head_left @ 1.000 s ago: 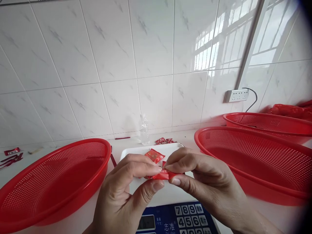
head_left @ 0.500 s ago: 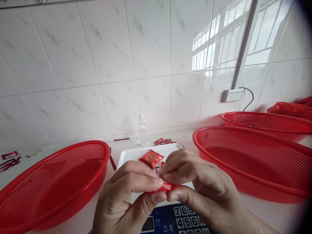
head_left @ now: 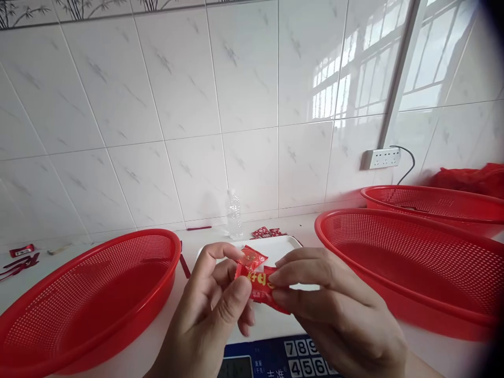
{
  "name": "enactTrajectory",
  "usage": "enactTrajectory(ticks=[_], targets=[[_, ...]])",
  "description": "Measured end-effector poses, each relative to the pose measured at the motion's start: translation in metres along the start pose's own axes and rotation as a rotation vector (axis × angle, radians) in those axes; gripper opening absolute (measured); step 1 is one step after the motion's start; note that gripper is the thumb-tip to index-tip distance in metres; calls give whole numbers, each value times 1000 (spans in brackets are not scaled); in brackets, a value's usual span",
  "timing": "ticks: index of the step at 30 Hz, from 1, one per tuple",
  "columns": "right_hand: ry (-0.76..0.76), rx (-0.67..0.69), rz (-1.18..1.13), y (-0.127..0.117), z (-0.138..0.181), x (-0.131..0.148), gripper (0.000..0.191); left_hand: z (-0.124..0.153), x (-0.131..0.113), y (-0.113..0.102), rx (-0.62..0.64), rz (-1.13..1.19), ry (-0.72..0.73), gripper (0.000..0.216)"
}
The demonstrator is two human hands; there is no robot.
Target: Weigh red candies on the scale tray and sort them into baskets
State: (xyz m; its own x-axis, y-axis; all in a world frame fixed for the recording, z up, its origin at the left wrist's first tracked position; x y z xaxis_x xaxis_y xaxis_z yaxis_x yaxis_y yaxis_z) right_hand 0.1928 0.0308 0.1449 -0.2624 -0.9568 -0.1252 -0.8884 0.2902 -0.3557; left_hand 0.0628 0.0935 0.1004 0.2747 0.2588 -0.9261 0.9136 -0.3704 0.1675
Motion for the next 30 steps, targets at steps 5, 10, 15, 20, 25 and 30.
enactTrajectory(ticks=[5, 10, 15, 20, 25, 30], targets=[[149, -89, -3, -5, 6, -10, 25, 10, -12, -5, -158, -122, 191, 13], [435, -57, -323, 9, 13, -30, 22, 37, -30, -7, -399, -494, 590, 31], [354, -16, -270, 9, 7, -24, 14, 30, -31, 0, -300, -515, 606, 22], [248, 8, -174, 5, 0, -16, 16, 24, -43, 9, -125, -535, 599, 7], [213, 26, -181, 7, -4, -11, 19, 22, -40, 7, -58, -420, 531, 8], [206, 14, -196, 5, -5, -9, 20, 19, -33, 7, -47, -258, 435, 10]])
Point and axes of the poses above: each hand's wrist, its own z-axis away from the middle knuckle, its own y-axis out of the palm, x = y × z, the point moved 9 cm from there along -z, towards the middle knuckle, and after that the axes turned 6 degrees about -y, right-handed, at the moved point
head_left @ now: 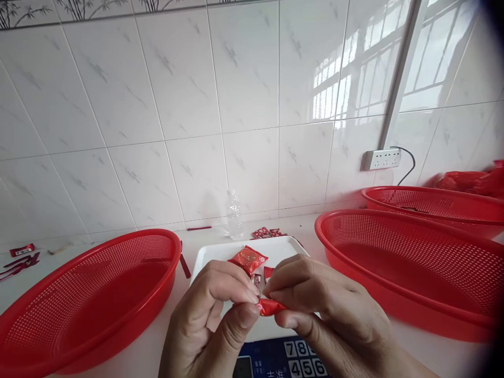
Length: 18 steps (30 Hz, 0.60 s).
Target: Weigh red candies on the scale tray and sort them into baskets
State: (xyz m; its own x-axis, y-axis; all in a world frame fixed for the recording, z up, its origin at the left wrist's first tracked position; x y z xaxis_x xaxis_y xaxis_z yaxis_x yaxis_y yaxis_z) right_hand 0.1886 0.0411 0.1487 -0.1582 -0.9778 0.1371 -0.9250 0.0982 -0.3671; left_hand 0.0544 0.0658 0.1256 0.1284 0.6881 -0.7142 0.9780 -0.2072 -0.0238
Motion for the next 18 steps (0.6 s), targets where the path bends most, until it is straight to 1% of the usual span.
enactTrajectory(ticks=[4, 7, 10, 13, 16, 18], targets=[[8, -9, 13, -2, 1, -1, 15, -2, 2, 2, 38, 5, -35, 8], [10, -7, 5, -2, 1, 0, 12, -4, 0, 3, 59, 1, -20, 5], [20, -2, -24, 0, 0, 0, 11, -5, -3, 2, 42, 3, 16, 9], [80, -19, -76, 2, 2, -5, 10, -4, -3, 2, 40, -26, 11, 12], [111, -27, -123, 3, 3, -8, 5, -2, -5, 1, 32, -45, 18, 14], [102, -16, -109, 3, 4, -7, 2, 0, -6, 1, 30, -56, 33, 13]])
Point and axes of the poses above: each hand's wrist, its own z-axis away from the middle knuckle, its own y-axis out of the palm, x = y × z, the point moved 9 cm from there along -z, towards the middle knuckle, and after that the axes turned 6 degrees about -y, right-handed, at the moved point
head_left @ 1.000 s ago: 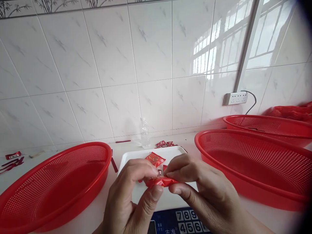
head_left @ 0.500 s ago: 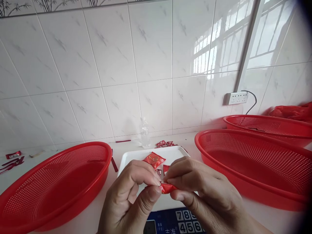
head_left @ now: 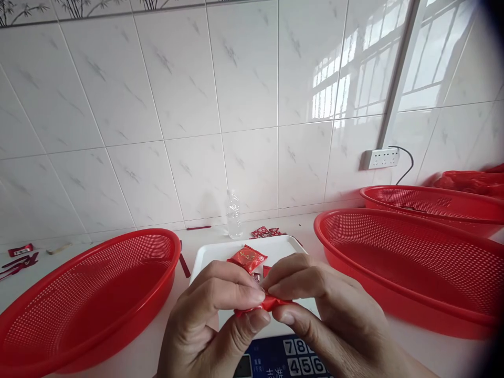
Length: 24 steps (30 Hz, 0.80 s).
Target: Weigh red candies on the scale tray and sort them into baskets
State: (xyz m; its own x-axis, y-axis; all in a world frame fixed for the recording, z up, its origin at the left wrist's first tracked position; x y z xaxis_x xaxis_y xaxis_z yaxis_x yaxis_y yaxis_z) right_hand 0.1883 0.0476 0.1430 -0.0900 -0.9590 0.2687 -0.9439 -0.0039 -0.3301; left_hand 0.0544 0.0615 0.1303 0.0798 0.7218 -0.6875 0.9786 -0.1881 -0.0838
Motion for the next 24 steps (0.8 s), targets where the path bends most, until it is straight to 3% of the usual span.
enactTrajectory(ticks=[5, 8, 12, 15, 17, 19, 24], targets=[[-18, 21, 34, 0, 2, 5, 6, 2, 1, 1, -32, 52, 11, 8], [27, 12, -25, 3, 3, 4, 10, 1, 10, 5, -12, 136, -76, 6], [197, -33, -125, -1, 4, -14, 16, -3, 23, 3, 10, 147, -196, 13], [384, 2, 15, -13, 8, -40, 20, -11, 29, -6, -3, -38, -231, 15], [499, 92, 168, -21, 12, -58, 21, -16, 36, -12, -9, -246, -253, 13], [604, 230, 285, -23, 18, -75, 21, -19, 49, -10, 68, -477, -307, 11], [681, 598, 453, -2, 36, -100, 27, -8, 87, 15, 470, -788, -430, 13]])
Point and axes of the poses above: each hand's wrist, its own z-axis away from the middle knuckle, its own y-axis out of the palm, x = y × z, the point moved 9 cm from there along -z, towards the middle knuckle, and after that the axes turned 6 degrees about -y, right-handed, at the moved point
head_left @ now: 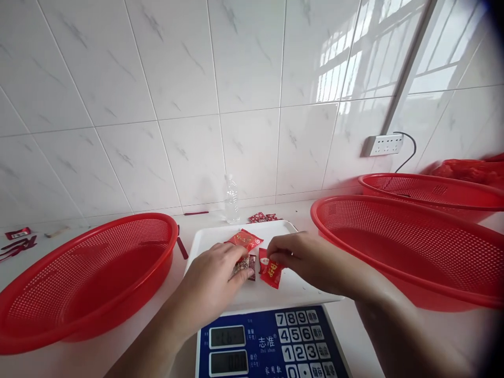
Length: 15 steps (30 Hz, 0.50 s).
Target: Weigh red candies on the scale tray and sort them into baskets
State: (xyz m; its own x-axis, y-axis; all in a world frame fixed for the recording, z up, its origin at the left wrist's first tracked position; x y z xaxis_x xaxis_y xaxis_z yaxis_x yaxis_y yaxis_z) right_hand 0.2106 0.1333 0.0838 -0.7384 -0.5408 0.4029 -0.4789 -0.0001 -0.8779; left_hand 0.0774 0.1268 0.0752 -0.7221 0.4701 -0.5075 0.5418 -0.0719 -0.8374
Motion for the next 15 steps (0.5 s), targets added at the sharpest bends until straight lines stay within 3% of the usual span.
enactTrajectory(ticks=[6, 10, 15], targets=[[-50, 85, 54, 19, -4, -1, 28, -3, -5, 22, 163, -156, 82, 26], [-119, 189, 55, 30, -3, 6, 35, -3, -4, 24, 175, -208, 57, 28], [-137, 252, 71, 38, -4, 7, 30, -2, 1, 19, 154, -227, 62, 26]])
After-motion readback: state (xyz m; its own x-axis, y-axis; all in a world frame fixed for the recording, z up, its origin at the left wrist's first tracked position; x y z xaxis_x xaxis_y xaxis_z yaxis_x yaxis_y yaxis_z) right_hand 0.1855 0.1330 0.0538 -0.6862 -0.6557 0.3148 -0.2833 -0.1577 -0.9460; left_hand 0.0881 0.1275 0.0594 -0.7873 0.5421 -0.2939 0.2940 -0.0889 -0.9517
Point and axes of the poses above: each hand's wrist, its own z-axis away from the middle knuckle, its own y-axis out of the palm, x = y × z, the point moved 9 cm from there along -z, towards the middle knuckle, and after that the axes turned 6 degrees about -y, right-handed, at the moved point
